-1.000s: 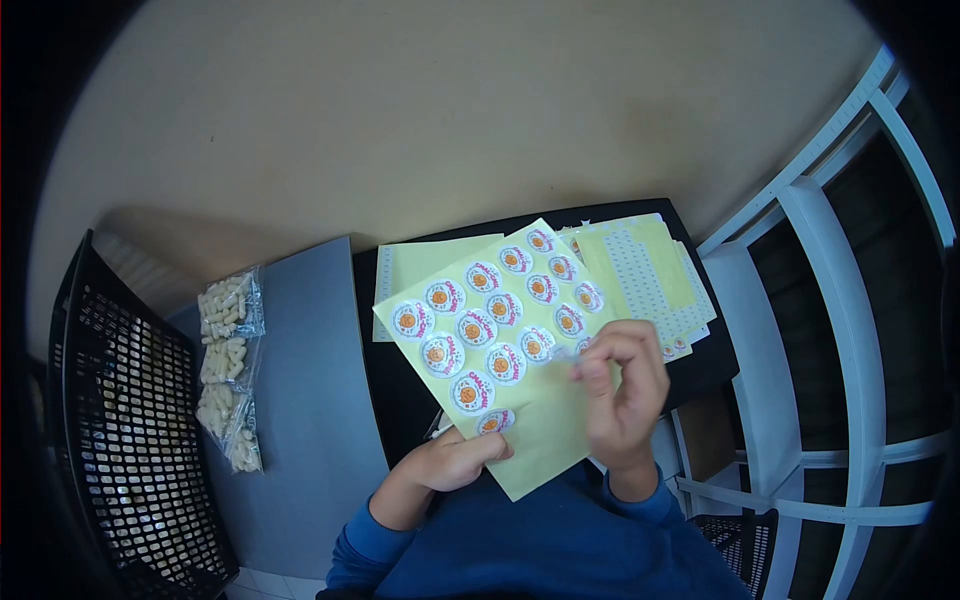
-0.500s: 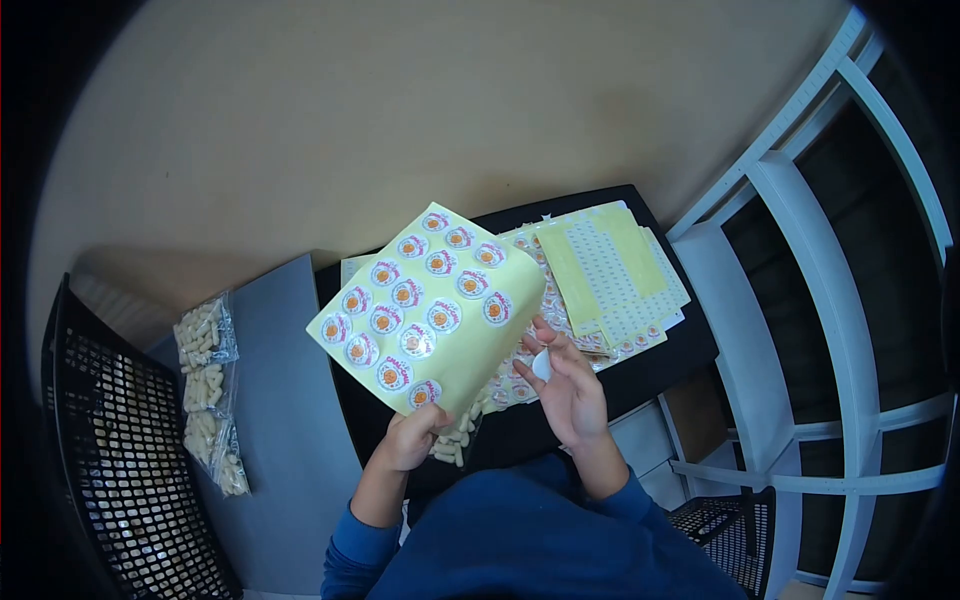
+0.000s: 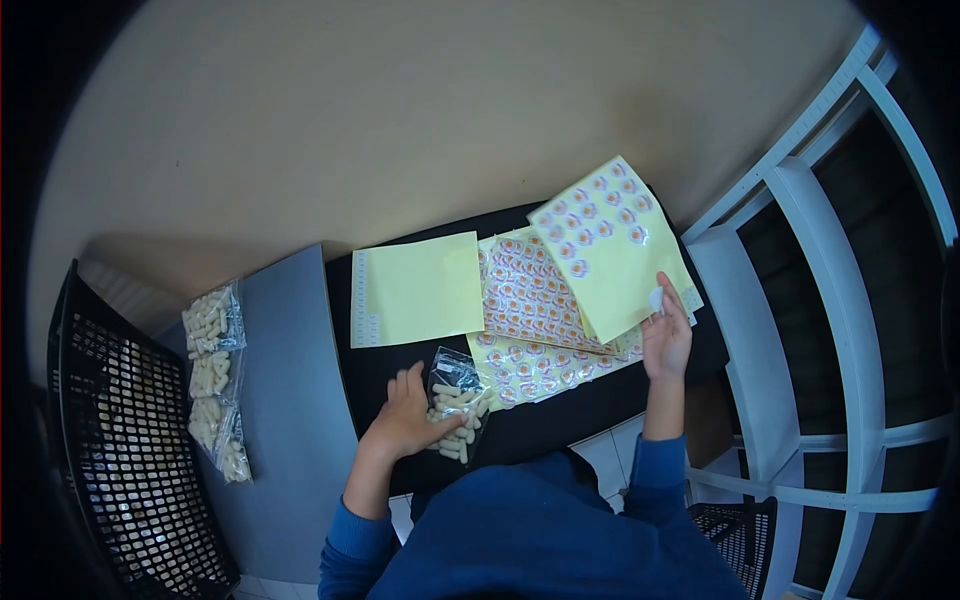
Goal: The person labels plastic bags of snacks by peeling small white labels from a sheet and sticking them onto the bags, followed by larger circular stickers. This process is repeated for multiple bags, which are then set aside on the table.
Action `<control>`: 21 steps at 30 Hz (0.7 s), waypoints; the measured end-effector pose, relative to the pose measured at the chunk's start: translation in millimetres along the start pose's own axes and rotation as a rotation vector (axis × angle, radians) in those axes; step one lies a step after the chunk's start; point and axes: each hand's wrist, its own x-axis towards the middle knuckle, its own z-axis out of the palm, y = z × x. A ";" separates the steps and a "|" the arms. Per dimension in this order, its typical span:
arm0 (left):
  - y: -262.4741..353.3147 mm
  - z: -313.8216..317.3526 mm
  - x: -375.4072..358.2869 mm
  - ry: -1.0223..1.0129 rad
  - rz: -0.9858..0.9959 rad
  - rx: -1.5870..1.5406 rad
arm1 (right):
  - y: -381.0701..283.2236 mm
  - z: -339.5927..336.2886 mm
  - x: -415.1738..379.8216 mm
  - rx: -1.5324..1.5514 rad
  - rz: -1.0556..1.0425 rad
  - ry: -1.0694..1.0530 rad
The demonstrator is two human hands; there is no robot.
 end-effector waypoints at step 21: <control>-3.1 20.9 10.5 0.004 0.166 -1.172 | 34.0 22.8 -48.7 -0.539 -0.283 0.072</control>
